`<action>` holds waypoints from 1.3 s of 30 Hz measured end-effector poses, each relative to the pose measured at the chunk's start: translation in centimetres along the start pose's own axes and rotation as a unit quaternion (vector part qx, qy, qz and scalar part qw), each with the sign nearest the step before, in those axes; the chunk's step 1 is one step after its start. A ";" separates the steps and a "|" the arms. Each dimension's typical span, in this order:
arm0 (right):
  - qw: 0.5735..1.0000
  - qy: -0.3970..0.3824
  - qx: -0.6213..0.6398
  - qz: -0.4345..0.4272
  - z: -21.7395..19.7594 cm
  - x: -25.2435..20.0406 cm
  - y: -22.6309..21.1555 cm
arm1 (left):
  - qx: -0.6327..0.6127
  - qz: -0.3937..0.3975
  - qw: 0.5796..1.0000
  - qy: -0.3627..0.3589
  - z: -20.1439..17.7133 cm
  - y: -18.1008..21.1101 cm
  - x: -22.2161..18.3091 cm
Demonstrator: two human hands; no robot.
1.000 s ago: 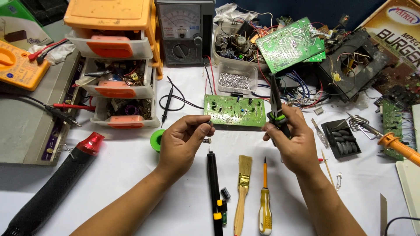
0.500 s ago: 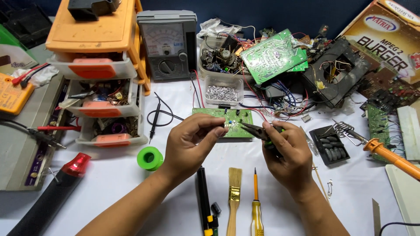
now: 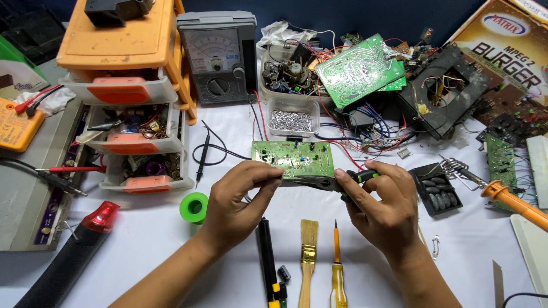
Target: Straightening component pins with pliers, soldering them onto a PCB, and cleaning the board with a brush.
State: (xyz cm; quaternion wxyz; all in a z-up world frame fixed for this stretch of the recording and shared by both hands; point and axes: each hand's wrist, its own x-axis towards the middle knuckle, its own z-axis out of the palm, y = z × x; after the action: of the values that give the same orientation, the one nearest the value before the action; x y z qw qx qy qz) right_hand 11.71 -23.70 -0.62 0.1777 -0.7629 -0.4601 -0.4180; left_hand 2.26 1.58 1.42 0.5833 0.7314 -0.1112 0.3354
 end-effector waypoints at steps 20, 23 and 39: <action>0.996 -0.088 -0.001 -0.016 0.0 0.4 -2.0 | 0.048 -0.057 0.997 0.006 -1.0 -1.9 -3.7; 0.996 -0.085 0.006 -0.014 0.1 0.5 -2.0 | 0.050 -0.051 0.997 -0.002 -1.0 -1.9 -3.7; 0.996 -0.080 0.005 -0.032 -0.1 0.4 -1.9 | 0.039 -0.032 0.998 -0.034 -1.1 -2.1 -3.6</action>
State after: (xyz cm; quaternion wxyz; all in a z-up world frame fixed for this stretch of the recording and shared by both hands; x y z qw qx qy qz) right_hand 10.14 -22.55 -0.51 0.1303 -0.7781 -0.4990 -0.3586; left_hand 0.32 2.38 -2.41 0.5608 0.7677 -0.0938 0.2956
